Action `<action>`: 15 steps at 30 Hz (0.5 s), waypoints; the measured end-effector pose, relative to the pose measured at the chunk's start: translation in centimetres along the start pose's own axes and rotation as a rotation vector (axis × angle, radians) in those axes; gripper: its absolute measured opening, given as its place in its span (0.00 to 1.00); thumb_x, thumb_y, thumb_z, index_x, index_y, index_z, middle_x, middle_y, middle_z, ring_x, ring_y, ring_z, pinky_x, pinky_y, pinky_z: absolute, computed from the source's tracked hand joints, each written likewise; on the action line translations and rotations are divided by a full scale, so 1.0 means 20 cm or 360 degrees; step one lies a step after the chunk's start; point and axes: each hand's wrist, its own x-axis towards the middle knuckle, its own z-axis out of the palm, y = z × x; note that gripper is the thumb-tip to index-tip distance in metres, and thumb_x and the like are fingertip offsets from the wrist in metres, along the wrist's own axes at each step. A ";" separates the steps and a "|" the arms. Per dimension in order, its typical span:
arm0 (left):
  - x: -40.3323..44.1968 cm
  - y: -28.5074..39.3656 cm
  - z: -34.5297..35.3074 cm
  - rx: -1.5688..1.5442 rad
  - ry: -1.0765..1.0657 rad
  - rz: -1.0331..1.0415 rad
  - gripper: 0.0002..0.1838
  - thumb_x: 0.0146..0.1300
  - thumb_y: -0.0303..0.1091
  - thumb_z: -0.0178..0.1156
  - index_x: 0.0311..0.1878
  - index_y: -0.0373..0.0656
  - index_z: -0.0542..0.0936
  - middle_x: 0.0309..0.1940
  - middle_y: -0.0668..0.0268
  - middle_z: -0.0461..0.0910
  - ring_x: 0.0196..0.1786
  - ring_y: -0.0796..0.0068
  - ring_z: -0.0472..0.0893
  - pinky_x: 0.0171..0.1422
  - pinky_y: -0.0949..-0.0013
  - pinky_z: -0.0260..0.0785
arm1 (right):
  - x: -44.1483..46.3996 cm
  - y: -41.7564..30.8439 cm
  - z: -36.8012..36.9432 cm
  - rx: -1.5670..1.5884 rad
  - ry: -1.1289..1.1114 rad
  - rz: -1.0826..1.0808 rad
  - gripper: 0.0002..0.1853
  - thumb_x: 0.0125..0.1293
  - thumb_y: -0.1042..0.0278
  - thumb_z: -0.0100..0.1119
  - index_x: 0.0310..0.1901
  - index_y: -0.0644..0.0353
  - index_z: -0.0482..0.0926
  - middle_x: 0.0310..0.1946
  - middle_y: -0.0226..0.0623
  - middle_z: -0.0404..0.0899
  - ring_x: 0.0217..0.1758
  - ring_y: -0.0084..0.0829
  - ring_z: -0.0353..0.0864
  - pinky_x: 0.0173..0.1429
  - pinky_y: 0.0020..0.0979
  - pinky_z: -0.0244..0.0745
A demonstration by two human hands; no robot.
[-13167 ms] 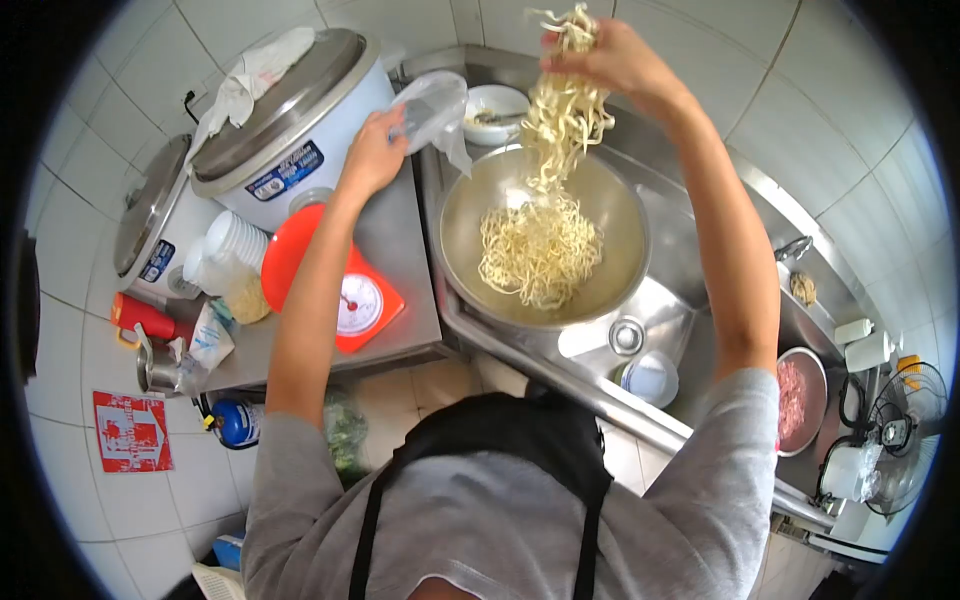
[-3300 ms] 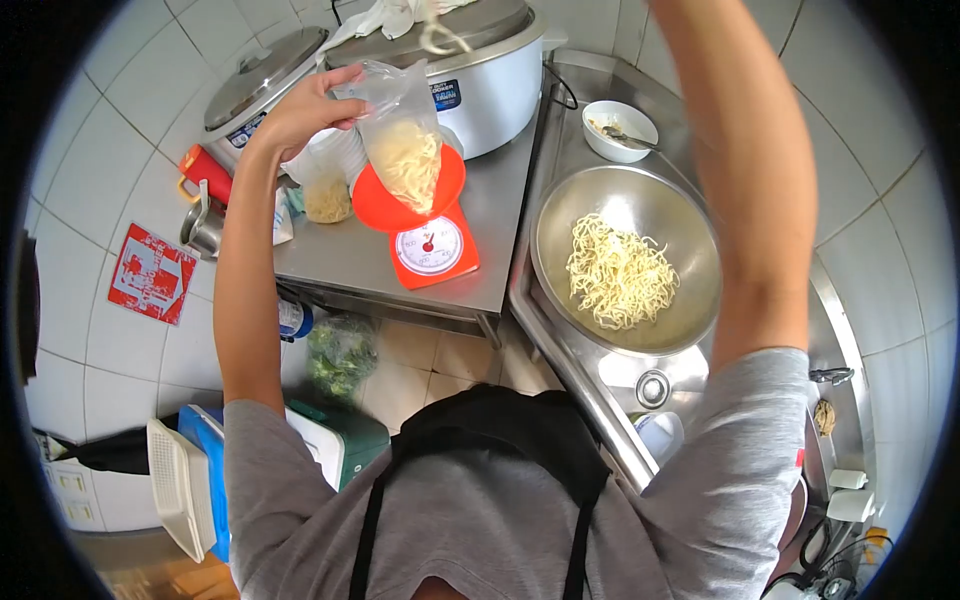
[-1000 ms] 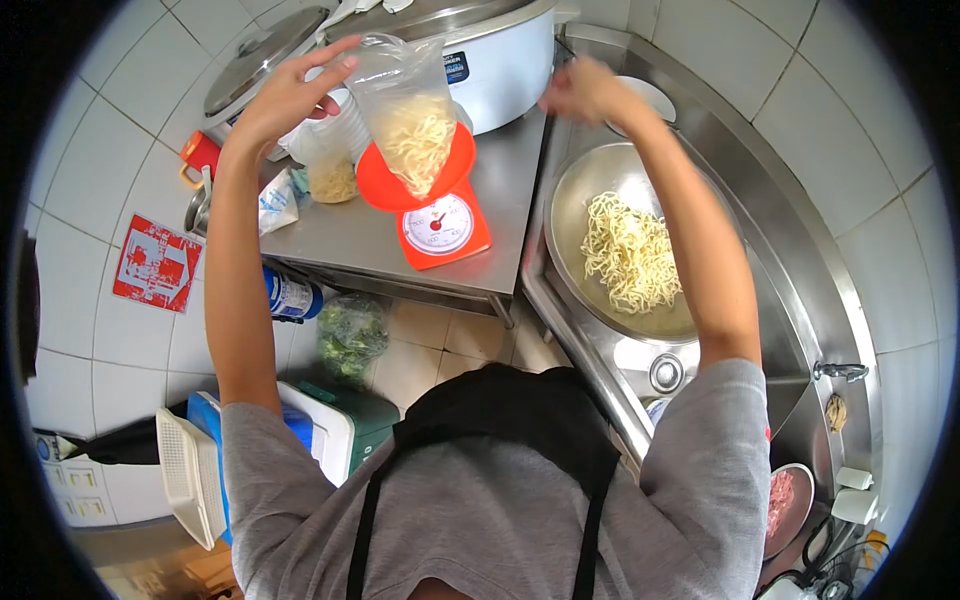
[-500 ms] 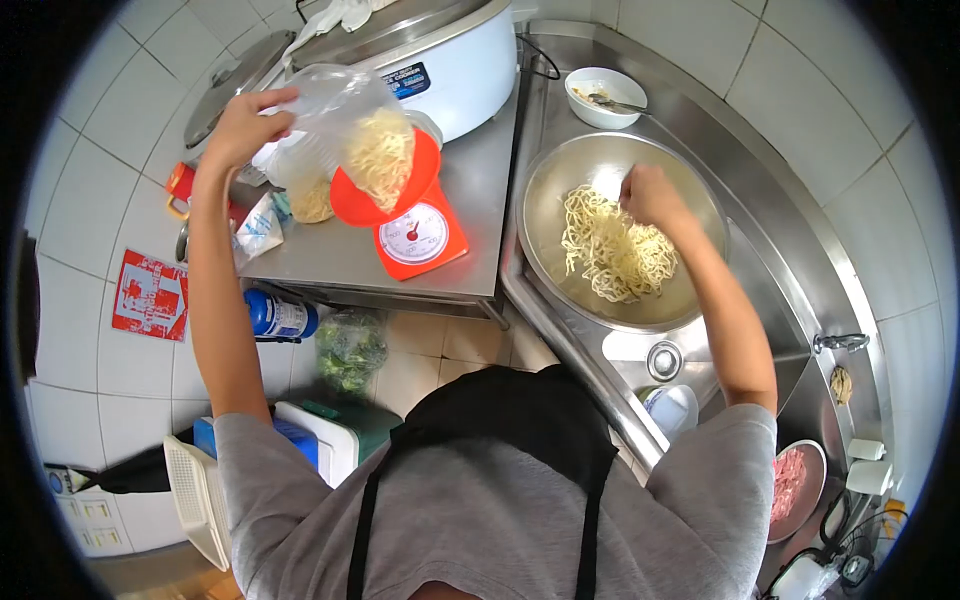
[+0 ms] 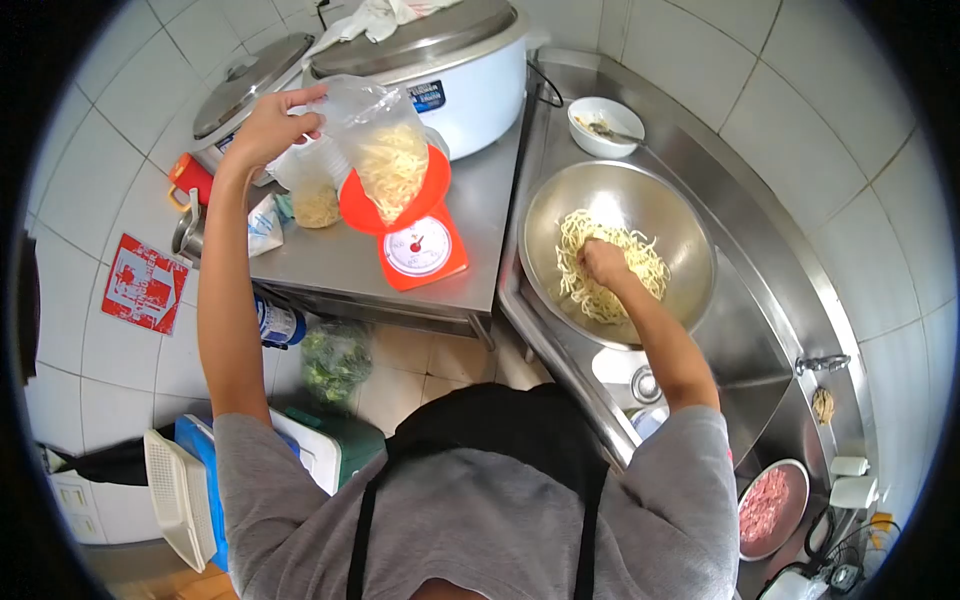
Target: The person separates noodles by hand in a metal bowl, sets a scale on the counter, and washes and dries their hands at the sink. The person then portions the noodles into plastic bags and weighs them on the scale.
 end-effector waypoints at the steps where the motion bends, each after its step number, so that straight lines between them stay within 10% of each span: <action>1: 0.01 0.00 -0.02 0.0022 -0.0005 -0.0010 0.25 0.50 0.30 0.56 0.55 0.37 0.72 0.35 0.66 0.78 0.29 0.83 0.74 0.35 0.78 0.67 | 0.02 0.03 -0.04 0.0094 0.0071 -0.0092 0.08 0.51 0.69 0.57 0.33 0.59 0.81 0.30 0.45 0.79 0.35 0.43 0.79 0.41 0.38 0.73; 6: 0.00 0.00 -0.03 0.0066 -0.0020 -0.0028 0.25 0.51 0.31 0.56 0.56 0.38 0.71 0.38 0.66 0.78 0.29 0.83 0.74 0.35 0.78 0.67 | -0.08 -0.15 -0.88 0.0661 0.0172 -0.0201 0.05 0.53 0.74 0.55 0.30 0.66 0.79 0.20 0.36 0.78 0.19 0.22 0.75 0.25 0.27 0.72; 13: -0.01 0.01 -0.04 0.0049 -0.0033 -0.0031 0.26 0.51 0.33 0.57 0.56 0.39 0.71 0.40 0.66 0.78 0.29 0.82 0.75 0.35 0.77 0.67 | -0.05 -0.34 -1.88 0.0675 0.0538 -0.0436 0.14 0.55 0.65 0.56 0.41 0.64 0.76 0.28 0.30 0.77 0.28 0.19 0.72 0.31 0.24 0.69; 15: 0.02 0.00 -0.04 0.0116 -0.0056 -0.0035 0.26 0.51 0.33 0.57 0.56 0.40 0.71 0.40 0.66 0.78 0.30 0.82 0.75 0.35 0.77 0.67 | -0.13 -0.57 -2.04 0.0978 0.0935 -0.0564 0.12 0.58 0.64 0.56 0.33 0.68 0.79 0.26 0.43 0.80 0.27 0.31 0.79 0.34 0.30 0.75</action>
